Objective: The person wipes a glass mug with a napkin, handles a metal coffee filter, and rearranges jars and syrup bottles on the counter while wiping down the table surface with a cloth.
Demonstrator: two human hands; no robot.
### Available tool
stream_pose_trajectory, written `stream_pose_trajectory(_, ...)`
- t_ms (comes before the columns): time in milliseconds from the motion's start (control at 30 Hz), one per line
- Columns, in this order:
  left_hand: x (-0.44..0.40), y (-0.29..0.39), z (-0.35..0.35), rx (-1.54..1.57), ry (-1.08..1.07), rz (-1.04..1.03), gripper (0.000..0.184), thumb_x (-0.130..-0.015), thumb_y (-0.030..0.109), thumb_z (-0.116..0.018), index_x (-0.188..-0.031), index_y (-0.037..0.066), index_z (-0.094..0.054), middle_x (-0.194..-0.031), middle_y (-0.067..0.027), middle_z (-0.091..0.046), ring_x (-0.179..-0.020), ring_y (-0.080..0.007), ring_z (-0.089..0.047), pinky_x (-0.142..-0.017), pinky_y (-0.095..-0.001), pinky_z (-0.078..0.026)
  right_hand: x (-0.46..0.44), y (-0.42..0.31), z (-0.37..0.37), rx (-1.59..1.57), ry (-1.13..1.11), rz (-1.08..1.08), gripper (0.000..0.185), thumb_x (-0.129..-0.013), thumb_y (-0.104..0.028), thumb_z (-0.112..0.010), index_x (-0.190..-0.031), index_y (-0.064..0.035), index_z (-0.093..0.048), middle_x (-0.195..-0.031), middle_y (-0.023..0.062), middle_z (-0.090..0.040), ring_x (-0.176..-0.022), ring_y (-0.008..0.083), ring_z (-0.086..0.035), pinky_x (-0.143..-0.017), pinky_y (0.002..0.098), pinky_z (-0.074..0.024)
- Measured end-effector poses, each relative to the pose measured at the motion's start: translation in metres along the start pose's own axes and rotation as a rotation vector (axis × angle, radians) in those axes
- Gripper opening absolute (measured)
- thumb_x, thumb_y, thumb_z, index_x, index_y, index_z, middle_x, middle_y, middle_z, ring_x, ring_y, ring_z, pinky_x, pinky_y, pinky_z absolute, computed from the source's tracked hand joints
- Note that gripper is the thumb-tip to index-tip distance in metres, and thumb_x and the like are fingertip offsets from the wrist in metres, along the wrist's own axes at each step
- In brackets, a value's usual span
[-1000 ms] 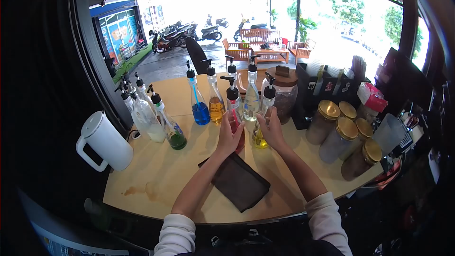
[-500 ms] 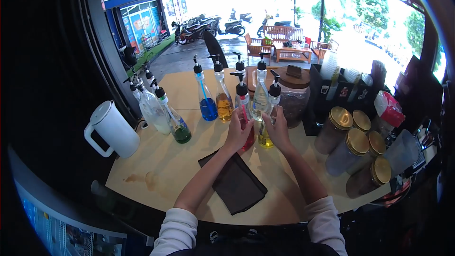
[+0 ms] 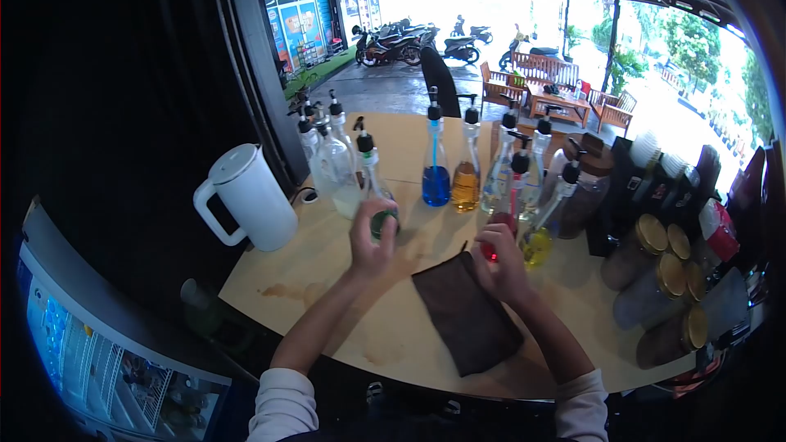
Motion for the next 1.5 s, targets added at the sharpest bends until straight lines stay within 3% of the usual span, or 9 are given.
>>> stream_pose_trajectory(133,-0.034,-0.065,0.099,0.090,0.353,0.101,0.034,-0.088,0.011,-0.055,-0.120,0.003,-0.044,-0.121,-0.0118,-0.048,-0.113,-0.0210,-0.048,-0.092,-0.0354,-0.038,-0.043,-0.029,-0.102,-0.330,-0.141,-0.100,0.044,-0.080,-0.006,-0.064,-0.118,0.0022,-0.045,-0.116,0.0202,-0.051,-0.110,0.0350,-0.051,-0.092,0.0385,-0.0426)
stream_pose_trajectory(267,-0.056,-0.140,0.144,-0.077,0.297,0.231,0.044,-0.089,0.014,-0.056,-0.127,0.003,-0.038,-0.127,-0.0125,-0.044,-0.120,-0.0236,-0.042,-0.096,-0.0377,-0.035,-0.085,-0.015,-0.225,-0.338,-0.231,-0.216,0.072,-0.080,-0.013,-0.065,-0.137,0.0042,-0.024,-0.134,0.0249,-0.036,-0.127,0.0380,-0.036,-0.104,0.0421,-0.0320)
stream_pose_trajectory(333,-0.064,-0.157,0.151,-0.132,0.239,0.287,0.045,-0.089,0.015,-0.056,-0.129,0.004,-0.037,-0.131,-0.0121,-0.041,-0.123,-0.0235,-0.040,-0.099,-0.0388,-0.034,-0.111,-0.004,-0.257,-0.111,-0.079,-0.189,0.094,-0.079,-0.019,-0.068,-0.142,0.0059,-0.002,-0.142,0.0287,-0.021,-0.134,0.0403,-0.022,-0.109,0.0445,-0.0232)
stream_pose_trajectory(433,-0.070,-0.175,0.152,-0.172,0.159,0.327,0.049,-0.089,0.018,-0.058,-0.131,0.006,-0.036,-0.135,-0.0110,-0.038,-0.127,-0.0245,-0.036,-0.101,-0.0422,-0.033,-0.134,0.032,-0.286,-0.074,0.110,-0.347,0.103,-0.077,-0.022,-0.071,-0.141,0.0064,0.005,-0.143,0.0308,-0.014,-0.136,0.0411,-0.018,-0.110,0.0447,-0.0221)
stream_pose_trajectory(600,-0.073,-0.176,0.152,-0.146,0.108,0.241,0.050,-0.089,0.017,-0.057,-0.132,0.006,-0.035,-0.135,-0.0104,-0.038,-0.127,-0.0233,-0.037,-0.100,-0.0415,-0.032,-0.135,0.072,-0.308,-0.310,0.245,-0.531,0.096,-0.072,-0.028,-0.077,-0.137,0.0084,-0.016,-0.133,0.0299,-0.035,-0.126,0.0390,-0.037,-0.103,0.0409,-0.0330)
stream_pose_trajectory(767,-0.067,-0.142,0.152,-0.014,0.102,0.212,0.048,-0.090,0.017,-0.055,-0.132,0.005,-0.036,-0.135,-0.0115,-0.038,-0.128,-0.0225,-0.035,-0.102,-0.0412,-0.030,-0.132,0.041,-0.299,-0.210,0.197,-0.531,0.071,-0.070,-0.032,-0.079,-0.115,0.0029,-0.037,-0.109,0.0242,-0.052,-0.100,0.0375,-0.056,-0.079,0.0447,-0.0456)
stream_pose_trajectory(1067,-0.068,-0.117,0.141,0.604,0.229,0.380,0.038,-0.094,0.018,-0.046,-0.128,0.002,-0.039,-0.130,-0.0120,-0.044,-0.123,-0.0215,-0.040,-0.103,-0.0376,-0.030,-0.114,-0.029,-0.240,-0.206,0.166,-0.367,0.072,-0.068,-0.034,-0.080,-0.116,0.0013,-0.038,-0.105,0.0208,-0.052,-0.098,0.0345,-0.055,-0.079,0.0423,-0.0451)
stream_pose_trajectory(1300,-0.028,-0.179,0.009,0.234,-0.177,0.340,0.055,-0.086,0.019,-0.063,-0.129,-0.001,-0.036,-0.129,-0.0186,-0.045,-0.124,-0.0270,-0.042,-0.103,-0.0355,-0.035,-0.071,-0.049,-0.131,-0.130,0.177,-0.324,0.072,-0.066,-0.027,-0.083,-0.115,0.0005,-0.038,-0.104,0.0173,-0.052,-0.098,0.0256,-0.055,-0.079,0.0372,-0.0456)
stream_pose_trajectory(1500,-0.015,-0.152,-0.031,0.243,-0.247,0.333,0.043,-0.084,0.020,-0.066,-0.112,0.001,-0.040,-0.105,-0.0148,-0.059,-0.093,-0.0227,-0.060,-0.078,-0.0358,-0.050,-0.009,-0.019,-0.019,0.040,0.256,-0.480,0.068,-0.069,-0.020,-0.082,-0.117,-0.0003,-0.037,-0.108,0.0146,-0.056,-0.100,0.0208,-0.059,-0.082,0.0338,-0.0507)
Point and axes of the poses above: each hand's wrist, its own x-axis away from the middle knuckle, its own z-axis out of the back of the hand, y = z × x, the point moved 10 cm from there along -x, towards the middle knuckle
